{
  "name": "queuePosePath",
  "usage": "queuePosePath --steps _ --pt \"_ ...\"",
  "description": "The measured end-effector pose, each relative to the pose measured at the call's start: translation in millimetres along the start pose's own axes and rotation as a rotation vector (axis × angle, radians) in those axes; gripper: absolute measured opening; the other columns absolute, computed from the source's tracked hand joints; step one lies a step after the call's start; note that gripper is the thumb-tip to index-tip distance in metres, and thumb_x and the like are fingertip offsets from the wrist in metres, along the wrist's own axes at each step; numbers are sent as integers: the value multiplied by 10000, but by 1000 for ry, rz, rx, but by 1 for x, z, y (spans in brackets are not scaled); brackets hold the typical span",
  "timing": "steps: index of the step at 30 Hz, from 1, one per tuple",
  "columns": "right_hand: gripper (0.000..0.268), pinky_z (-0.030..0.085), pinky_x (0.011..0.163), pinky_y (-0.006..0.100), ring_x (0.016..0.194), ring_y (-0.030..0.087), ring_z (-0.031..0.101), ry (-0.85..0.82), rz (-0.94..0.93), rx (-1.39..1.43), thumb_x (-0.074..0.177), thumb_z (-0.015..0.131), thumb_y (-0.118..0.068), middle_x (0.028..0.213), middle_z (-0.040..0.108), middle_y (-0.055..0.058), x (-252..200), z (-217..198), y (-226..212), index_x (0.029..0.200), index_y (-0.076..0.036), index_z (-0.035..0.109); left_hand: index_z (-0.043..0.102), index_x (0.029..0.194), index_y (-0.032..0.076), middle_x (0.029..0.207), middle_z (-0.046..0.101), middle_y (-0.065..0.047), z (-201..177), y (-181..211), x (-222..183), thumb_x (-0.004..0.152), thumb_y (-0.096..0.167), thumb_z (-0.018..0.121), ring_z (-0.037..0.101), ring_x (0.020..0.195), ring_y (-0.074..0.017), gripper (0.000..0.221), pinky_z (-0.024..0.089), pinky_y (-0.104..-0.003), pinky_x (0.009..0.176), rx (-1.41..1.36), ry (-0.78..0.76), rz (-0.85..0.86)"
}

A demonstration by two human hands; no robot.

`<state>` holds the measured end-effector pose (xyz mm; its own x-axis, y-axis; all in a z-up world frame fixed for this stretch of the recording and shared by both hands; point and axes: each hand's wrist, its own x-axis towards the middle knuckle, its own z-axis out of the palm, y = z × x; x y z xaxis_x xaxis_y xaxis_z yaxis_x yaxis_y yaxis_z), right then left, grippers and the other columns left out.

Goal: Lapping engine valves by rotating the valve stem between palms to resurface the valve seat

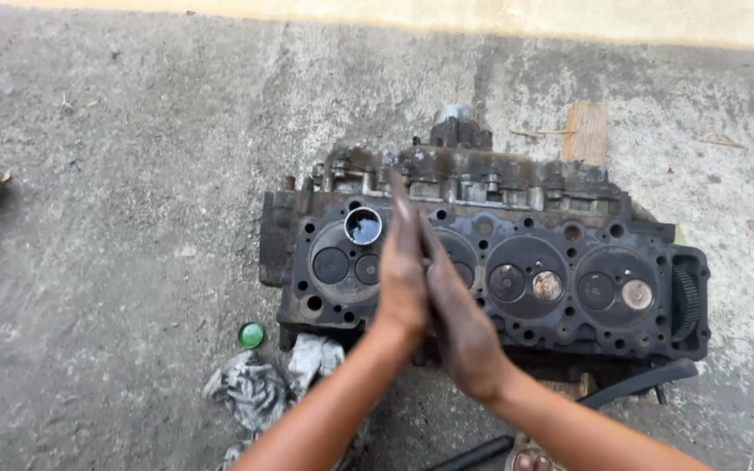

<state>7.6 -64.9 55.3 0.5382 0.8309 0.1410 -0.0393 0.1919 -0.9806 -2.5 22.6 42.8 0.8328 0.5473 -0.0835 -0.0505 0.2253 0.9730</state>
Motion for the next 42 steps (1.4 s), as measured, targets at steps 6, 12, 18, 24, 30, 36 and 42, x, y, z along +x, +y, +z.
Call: queuePosePath --steps 6,12,18,24,30,36,42 --pt "736 66 1439 440 1776 257 94 54 88 180 1183 367 -386 1925 80 106 46 -72 53 1797 -68 115 -16 1789 24 1919 -64 -260 23 -25 -64 1164 574 207 -24 1776 -448 861 68 -582 1383 199 -58 172" --pt "700 -4 1432 428 1793 246 -15 3 37 46 1205 241 -355 1935 4 112 -14 -14 33 1793 -24 55 -120 1766 58 1905 -204 -154 -21 -27 8 1107 712 102 -188 1760 -313 955 -114 -495 1421 108 22 212" --pt "897 52 1417 427 1788 243 104 159 108 11 1097 276 -672 1917 114 78 34 -52 13 1785 -107 166 18 1793 70 1928 -23 -222 20 -16 -55 1053 835 74 -54 1778 -454 1065 13 -637 1381 209 -124 136" --pt "738 115 1416 489 1773 254 153 45 76 128 1180 251 -506 1942 92 47 14 -43 47 1812 -156 102 -11 1795 152 1935 -6 -175 14 -12 -42 1030 840 168 126 1762 -450 1045 183 -708 1356 22 -79 105" --pt "999 163 1441 460 1748 381 249 143 -42 -82 1121 206 -726 1860 282 271 41 -71 21 1739 57 254 -123 1764 165 1935 -136 -83 -11 -6 -80 1004 838 -3 -75 1786 -340 1022 -15 -583 1409 453 -225 -29" --pt "672 419 1392 539 1618 368 565 -174 -178 -625 1018 692 -141 1726 567 182 -19 -91 28 1646 -38 477 180 1772 -33 1899 129 -199 -105 -99 -101 1127 315 552 109 1748 -338 822 176 -510 1375 1084 -222 -134" --pt "650 664 1110 364 1162 228 864 -226 -92 -705 706 640 192 1326 869 44 1 -99 42 1291 -68 757 351 1709 -112 1813 346 -306 -108 -121 -116 1057 239 555 315 1697 -388 768 211 -532 1379 1387 -288 303"
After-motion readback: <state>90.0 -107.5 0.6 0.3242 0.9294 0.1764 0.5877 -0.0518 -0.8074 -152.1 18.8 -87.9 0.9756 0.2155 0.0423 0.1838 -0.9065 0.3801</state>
